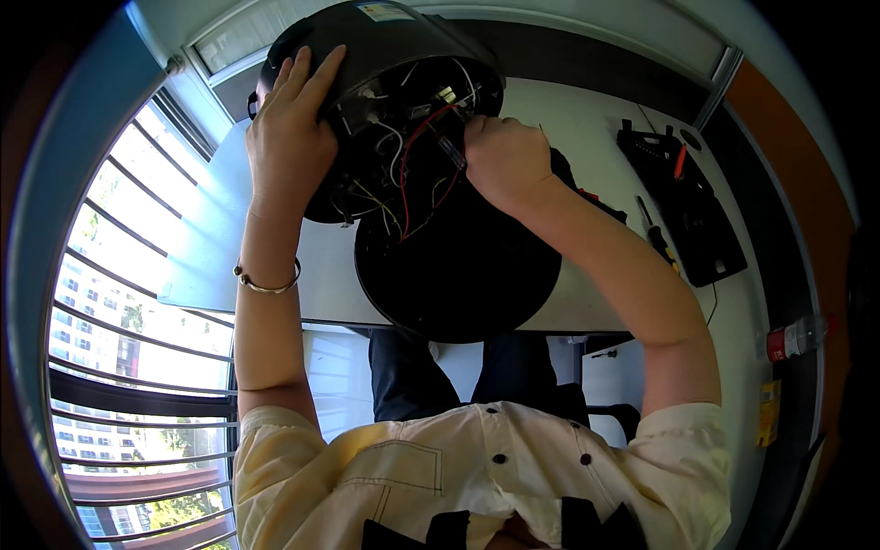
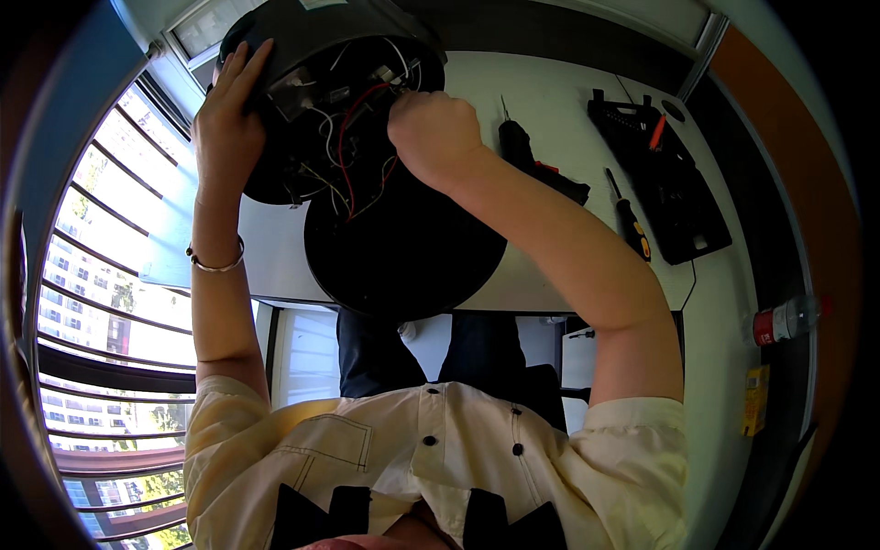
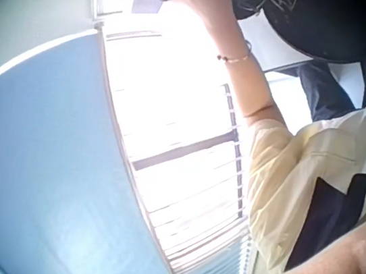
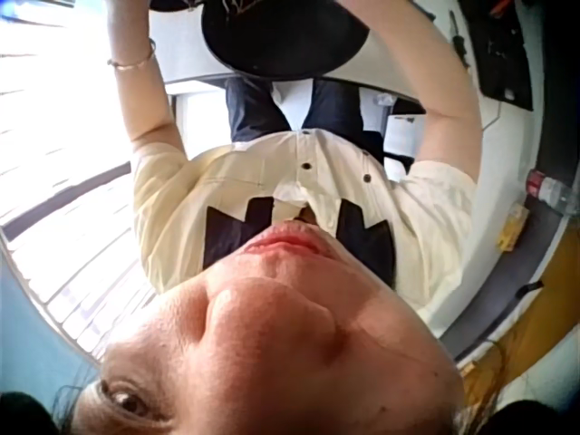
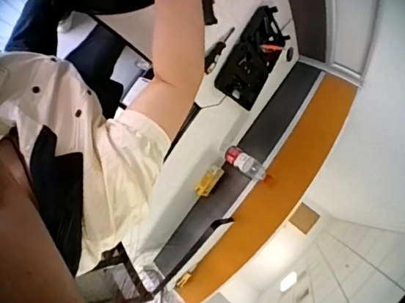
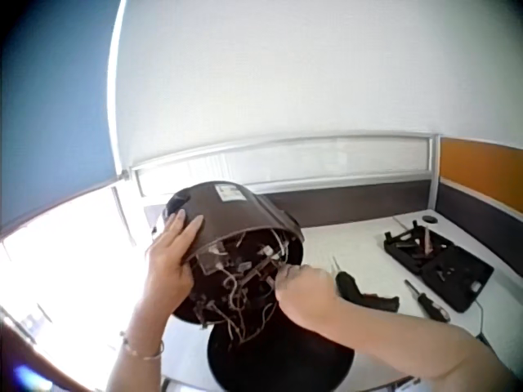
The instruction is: The person uses a power drill to remove screws from a black cylindrical device, then manipulates internal wires by hand. The person continues to adjust and connect wires inside the device throughout the clip.
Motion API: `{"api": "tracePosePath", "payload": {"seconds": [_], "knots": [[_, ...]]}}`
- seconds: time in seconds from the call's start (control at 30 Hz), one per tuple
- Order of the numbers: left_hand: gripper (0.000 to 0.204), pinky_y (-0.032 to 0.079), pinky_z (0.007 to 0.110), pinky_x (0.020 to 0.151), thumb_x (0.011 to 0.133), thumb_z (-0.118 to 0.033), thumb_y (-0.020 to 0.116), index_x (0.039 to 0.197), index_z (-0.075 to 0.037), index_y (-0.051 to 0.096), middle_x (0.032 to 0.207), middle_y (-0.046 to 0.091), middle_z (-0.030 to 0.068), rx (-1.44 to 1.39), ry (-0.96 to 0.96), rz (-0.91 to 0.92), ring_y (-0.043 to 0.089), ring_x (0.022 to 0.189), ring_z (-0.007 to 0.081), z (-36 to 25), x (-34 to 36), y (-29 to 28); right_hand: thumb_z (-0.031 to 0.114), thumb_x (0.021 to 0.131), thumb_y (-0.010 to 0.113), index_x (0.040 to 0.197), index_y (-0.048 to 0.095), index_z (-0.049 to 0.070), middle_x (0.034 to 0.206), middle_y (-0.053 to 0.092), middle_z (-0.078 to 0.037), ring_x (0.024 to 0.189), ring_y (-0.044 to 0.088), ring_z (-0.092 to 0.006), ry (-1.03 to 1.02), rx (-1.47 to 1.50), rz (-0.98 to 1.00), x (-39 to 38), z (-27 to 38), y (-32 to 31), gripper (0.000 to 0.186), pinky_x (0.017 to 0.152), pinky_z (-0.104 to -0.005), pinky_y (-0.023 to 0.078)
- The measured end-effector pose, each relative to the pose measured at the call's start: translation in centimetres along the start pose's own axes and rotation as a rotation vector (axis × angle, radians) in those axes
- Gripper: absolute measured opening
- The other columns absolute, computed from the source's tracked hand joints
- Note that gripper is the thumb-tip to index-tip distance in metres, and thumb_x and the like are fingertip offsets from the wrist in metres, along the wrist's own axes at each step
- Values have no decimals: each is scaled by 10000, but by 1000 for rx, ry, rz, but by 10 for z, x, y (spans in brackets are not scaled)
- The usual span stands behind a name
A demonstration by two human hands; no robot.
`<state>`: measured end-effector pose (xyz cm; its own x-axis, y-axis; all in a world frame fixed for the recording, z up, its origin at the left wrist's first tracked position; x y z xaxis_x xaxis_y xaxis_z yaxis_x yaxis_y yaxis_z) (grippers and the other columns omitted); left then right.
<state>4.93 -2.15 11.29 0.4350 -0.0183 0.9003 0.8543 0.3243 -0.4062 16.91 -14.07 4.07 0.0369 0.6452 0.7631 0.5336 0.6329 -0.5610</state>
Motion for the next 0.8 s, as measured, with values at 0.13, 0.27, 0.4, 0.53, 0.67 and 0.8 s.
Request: {"api": "tracePosePath", "payload": {"seconds": [0.13, 0.27, 0.4, 0.53, 0.67, 0.8], "knots": [[616, 487, 406, 849, 673, 80, 511, 1199, -239, 554, 1195, 552, 141, 8, -3, -9, 513, 1129, 314, -5, 2, 2, 9, 567, 573, 526, 507, 55, 508, 514, -84, 482, 546, -182, -96, -146, -24, 0, 7, -1, 91, 355, -283, 403], [616, 490, 407, 839, 677, 81, 515, 1201, -242, 551, 1205, 544, 141, 3, -13, -1, 515, 1125, 320, -3, 1, 0, 25, 648, 572, 547, 520, 45, 544, 517, -78, 477, 518, -157, 89, 128, -77, 1, -8, -3, 116, 377, -241, 391], [616, 489, 411, 842, 680, 82, 517, 1201, -245, 551, 1208, 542, 139, 6, -21, -1, 510, 1132, 316, -5, 1, 1, 123, 842, 532, 827, 601, -20, 571, 476, -14, 468, 424, -86, 768, 1043, 374, -11, -35, 31, 159, 404, -209, 312], [617, 489, 413, 844, 682, 82, 519, 1202, -250, 551, 1206, 545, 133, 13, -16, -9, 504, 1139, 315, -4, -1, 1, 163, 891, 510, 938, 579, -66, 621, 449, 3, 473, 336, -54, 1175, 1911, 554, -25, -22, 47, 243, 407, -197, 246], [621, 490, 411, 843, 681, 83, 519, 1201, -255, 551, 1202, 550, 127, 5, -6, -25, 511, 1132, 310, -6, 0, 1, 156, 874, 540, 900, 588, -83, 594, 430, 15, 465, 326, -46, 1103, 2005, 510, -25, -27, 53, 246, 415, -183, 229], [620, 494, 395, 839, 680, 81, 519, 1197, -259, 554, 1201, 551, 125, 12, -17, -12, 518, 1126, 303, -5, -1, 0, 136, 802, 588, 779, 613, -40, 541, 464, -18, 472, 407, -96, 871, 1361, 326, -18, -42, 41, 179, 407, -235, 308]]}}
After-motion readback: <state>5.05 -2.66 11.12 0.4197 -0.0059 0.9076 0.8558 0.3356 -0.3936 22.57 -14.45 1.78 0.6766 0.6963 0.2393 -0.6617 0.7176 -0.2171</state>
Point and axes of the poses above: each hand's wrist, its own x-axis towards the middle knuckle, its own y-axis out of the palm, z = x × y, the point moved 7 cm from there along x, towards the middle knuckle
